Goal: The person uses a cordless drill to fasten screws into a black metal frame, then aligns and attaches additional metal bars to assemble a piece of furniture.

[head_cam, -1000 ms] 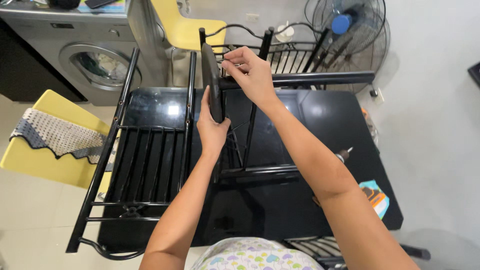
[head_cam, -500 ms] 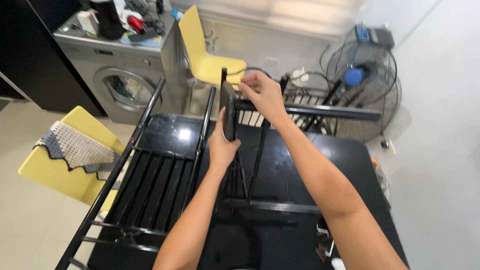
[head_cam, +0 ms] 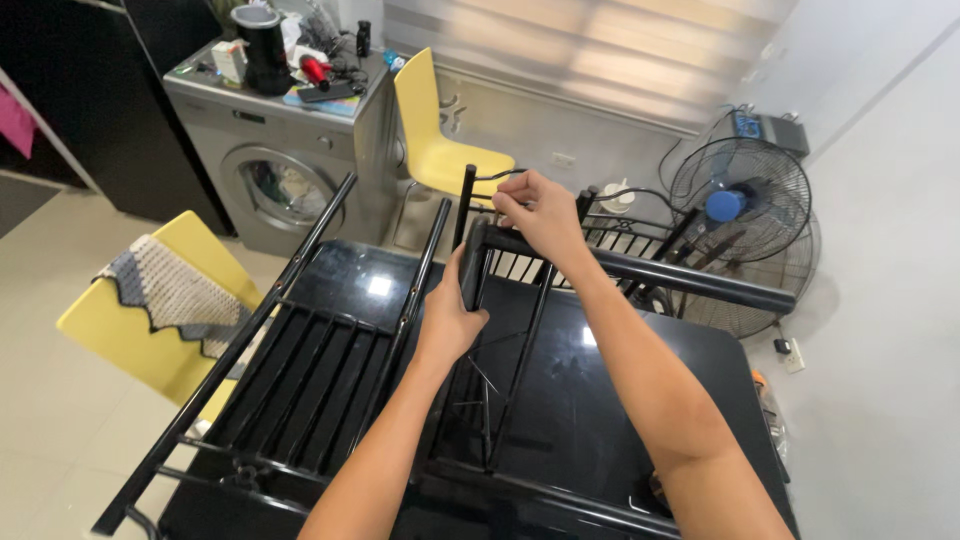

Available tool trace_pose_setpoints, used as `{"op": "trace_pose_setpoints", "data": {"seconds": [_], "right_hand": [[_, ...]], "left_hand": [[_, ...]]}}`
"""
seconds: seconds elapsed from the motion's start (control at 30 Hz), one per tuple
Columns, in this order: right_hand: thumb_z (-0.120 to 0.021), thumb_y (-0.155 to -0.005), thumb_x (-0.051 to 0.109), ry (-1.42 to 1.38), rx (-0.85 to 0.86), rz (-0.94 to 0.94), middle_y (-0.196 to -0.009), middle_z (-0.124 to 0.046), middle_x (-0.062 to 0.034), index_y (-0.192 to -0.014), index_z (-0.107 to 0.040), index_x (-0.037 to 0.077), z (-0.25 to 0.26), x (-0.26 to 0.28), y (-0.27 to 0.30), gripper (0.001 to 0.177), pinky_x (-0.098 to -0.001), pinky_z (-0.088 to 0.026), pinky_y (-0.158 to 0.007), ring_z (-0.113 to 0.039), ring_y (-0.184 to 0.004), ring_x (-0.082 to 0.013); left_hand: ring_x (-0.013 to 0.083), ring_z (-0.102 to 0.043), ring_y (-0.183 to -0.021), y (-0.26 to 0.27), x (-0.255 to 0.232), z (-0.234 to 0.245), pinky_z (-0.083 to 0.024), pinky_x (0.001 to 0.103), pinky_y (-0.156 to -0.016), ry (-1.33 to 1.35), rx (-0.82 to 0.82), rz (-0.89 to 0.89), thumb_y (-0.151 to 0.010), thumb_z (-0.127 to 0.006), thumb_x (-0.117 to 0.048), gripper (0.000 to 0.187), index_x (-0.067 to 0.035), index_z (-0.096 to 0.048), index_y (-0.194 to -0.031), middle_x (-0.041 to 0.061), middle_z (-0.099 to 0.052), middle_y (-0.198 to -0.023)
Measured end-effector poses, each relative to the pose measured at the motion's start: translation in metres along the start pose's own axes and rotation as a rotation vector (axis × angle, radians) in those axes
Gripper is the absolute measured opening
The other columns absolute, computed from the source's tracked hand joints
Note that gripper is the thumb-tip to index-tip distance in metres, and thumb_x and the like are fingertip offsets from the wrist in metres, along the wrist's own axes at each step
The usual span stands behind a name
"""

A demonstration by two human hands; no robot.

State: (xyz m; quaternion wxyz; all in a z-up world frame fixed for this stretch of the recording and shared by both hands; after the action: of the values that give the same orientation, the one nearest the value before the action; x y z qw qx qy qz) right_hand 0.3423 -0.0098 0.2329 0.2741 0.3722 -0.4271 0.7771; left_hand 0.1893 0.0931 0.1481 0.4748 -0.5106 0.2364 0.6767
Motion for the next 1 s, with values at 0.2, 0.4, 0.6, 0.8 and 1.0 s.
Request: {"op": "trace_pose_setpoints", "data": {"seconds": [0.2, 0.4, 0.6, 0.8, 1.0], "right_hand": [[-0.075, -0.091, 0.017, 0.024, 0.001, -0.038, -0.091, -0.077, -0.0107, -0.104, -0.069, -0.004, -0.001, 0.003, 0.004, 0.025, -0.0245, -0.059, -0.061, -0.073, -0.069, -0.0123], [-0.075, -0.091, 0.017, 0.094, -0.031, -0.017, -0.091, -0.078, -0.011, -0.103, -0.069, -0.003, 0.006, 0.004, 0.008, 0.024, -0.0242, -0.059, -0.062, -0.076, -0.07, -0.0132], [-0.075, -0.092, 0.018, 0.127, -0.045, -0.041, -0.091, -0.079, -0.0107, -0.102, -0.069, -0.002, 0.008, -0.001, 0.005, 0.023, -0.0245, -0.06, -0.062, -0.075, -0.071, -0.0128], [-0.077, -0.09, 0.019, 0.109, -0.046, -0.046, -0.091, -0.078, -0.0091, -0.101, -0.069, -0.001, 0.006, -0.004, 0.0, 0.023, -0.0248, -0.06, -0.063, -0.074, -0.072, -0.0116], [-0.079, -0.089, 0.021, 0.23, 0.049, -0.047, -0.088, -0.079, -0.0077, -0.098, -0.071, 0.001, 0.011, -0.008, -0.002, 0.023, -0.0263, -0.056, -0.071, -0.074, -0.077, -0.0113]], "left_hand": [[0.0351, -0.073, -0.091, 0.006, -0.005, 0.002, -0.056, 0.042, -0.081, 0.028, -0.067, -0.159, -0.065, -0.077, 0.006, 0.102, -0.011, -0.031, -0.155, 0.022, -0.071, -0.102], [0.0381, -0.072, -0.093, 0.01, -0.012, 0.005, -0.056, 0.045, -0.081, -0.181, -0.044, -0.093, -0.069, -0.08, -0.001, 0.104, -0.015, -0.027, -0.158, 0.021, -0.071, -0.108], [0.0407, -0.069, -0.098, 0.02, -0.014, 0.001, -0.059, 0.046, -0.074, -0.285, -0.261, -0.416, -0.074, -0.078, -0.003, 0.087, -0.019, -0.039, -0.15, 0.022, -0.052, -0.144], [0.0375, -0.069, -0.104, 0.022, -0.009, -0.013, -0.06, 0.045, -0.071, -0.473, -0.292, -0.435, -0.084, -0.07, -0.003, 0.061, -0.023, -0.054, -0.141, 0.018, -0.042, -0.155], [0.0394, -0.067, -0.106, 0.015, -0.01, -0.018, -0.06, 0.044, -0.066, -0.521, -0.236, -0.419, -0.08, -0.068, 0.001, 0.076, -0.019, -0.049, -0.151, 0.022, -0.039, -0.155]]}}
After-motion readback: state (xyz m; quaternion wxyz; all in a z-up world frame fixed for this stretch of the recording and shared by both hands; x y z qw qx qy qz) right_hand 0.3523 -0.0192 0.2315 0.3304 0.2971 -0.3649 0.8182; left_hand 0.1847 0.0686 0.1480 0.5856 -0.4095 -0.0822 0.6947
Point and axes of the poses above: each hand's wrist, its own y-axis away from the middle knuckle, its own z-axis out of the back of the hand, x = y × z, the point moved 2 cm from there along -y, towards the middle knuckle
